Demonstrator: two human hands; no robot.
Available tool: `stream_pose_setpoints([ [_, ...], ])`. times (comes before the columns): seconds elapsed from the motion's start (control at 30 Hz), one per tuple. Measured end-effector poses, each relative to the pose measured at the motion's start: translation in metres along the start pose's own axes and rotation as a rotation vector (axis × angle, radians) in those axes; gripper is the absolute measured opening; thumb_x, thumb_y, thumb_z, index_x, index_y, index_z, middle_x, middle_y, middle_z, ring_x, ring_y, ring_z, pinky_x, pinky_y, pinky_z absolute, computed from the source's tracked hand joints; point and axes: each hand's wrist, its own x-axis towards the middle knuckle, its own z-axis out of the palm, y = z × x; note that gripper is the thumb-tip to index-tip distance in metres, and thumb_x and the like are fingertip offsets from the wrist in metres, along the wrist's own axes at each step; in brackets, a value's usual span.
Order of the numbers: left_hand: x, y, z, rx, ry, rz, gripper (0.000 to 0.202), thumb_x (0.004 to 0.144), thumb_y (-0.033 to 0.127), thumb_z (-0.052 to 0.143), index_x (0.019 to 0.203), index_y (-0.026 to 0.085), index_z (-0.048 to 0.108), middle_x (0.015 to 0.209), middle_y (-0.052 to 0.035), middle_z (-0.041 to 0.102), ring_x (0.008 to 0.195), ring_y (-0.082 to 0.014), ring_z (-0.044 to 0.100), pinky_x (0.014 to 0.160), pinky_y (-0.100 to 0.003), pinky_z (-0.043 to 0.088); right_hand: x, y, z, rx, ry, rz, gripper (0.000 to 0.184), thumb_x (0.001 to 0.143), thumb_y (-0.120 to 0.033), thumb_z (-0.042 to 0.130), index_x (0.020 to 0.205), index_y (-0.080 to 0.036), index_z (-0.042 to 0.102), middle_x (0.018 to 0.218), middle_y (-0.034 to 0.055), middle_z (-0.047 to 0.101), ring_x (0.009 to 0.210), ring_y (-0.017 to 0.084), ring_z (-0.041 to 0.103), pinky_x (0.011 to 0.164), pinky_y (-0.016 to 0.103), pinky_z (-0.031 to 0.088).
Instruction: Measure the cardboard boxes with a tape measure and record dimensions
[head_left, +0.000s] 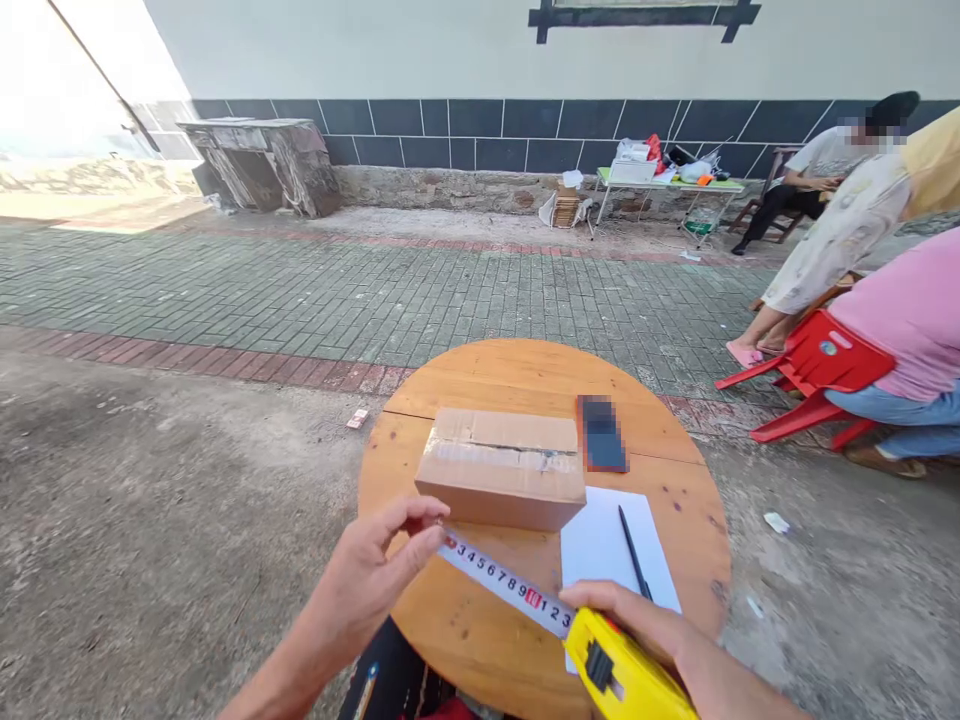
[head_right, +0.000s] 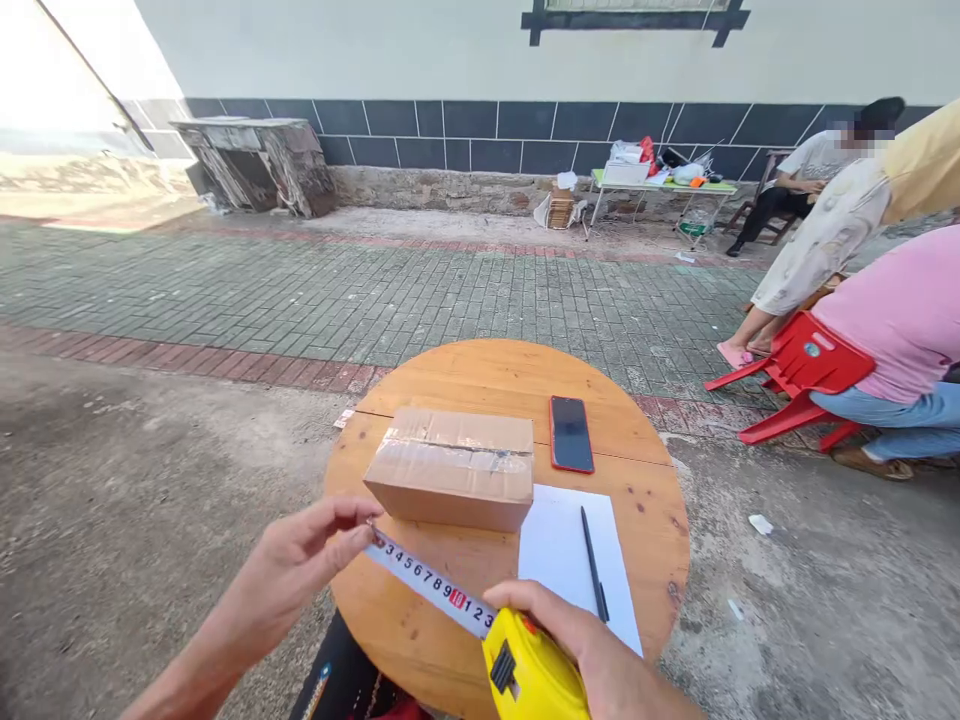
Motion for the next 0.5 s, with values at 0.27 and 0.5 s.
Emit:
stream_pose_setpoints([
  [0.27, -0.022, -0.100, 0.019, -0.147, 0.158, -0.069, 0.030, 0.089, 0.047, 0.057, 0.101, 0.020, 0.064, 0.091, -0.0047, 0.069, 0.088, -0.0223, 0.065, 0.081, -0.032, 0.051, 0.054, 0.017, 0.015, -0.285, -0.088, -0.072, 0.087, 0.050, -0.018, 0.082, 0.133, -0.029, 0.060, 0.122, 0.0055, 0.067, 0.109, 0.033, 0.059, 0.095, 0.039, 0.044],
  [0.5, -0.005, -0.111, 0.004, -0.065, 0.205, 0.109, 0.023, 0.092, 0.039, 0.054, 0.103, 0.021, 0.063, 0.091, -0.0041, 0.064, 0.088, -0.0200, 0.062, 0.085, -0.032, 0.050, 0.048, 0.024, 0.017, -0.399, 0.027, -0.135, 0.090, 0.056, -0.019, 0.080, 0.141, -0.025, 0.053, 0.136, 0.0103, 0.059, 0.122, 0.037, 0.053, 0.106, 0.046, 0.037],
])
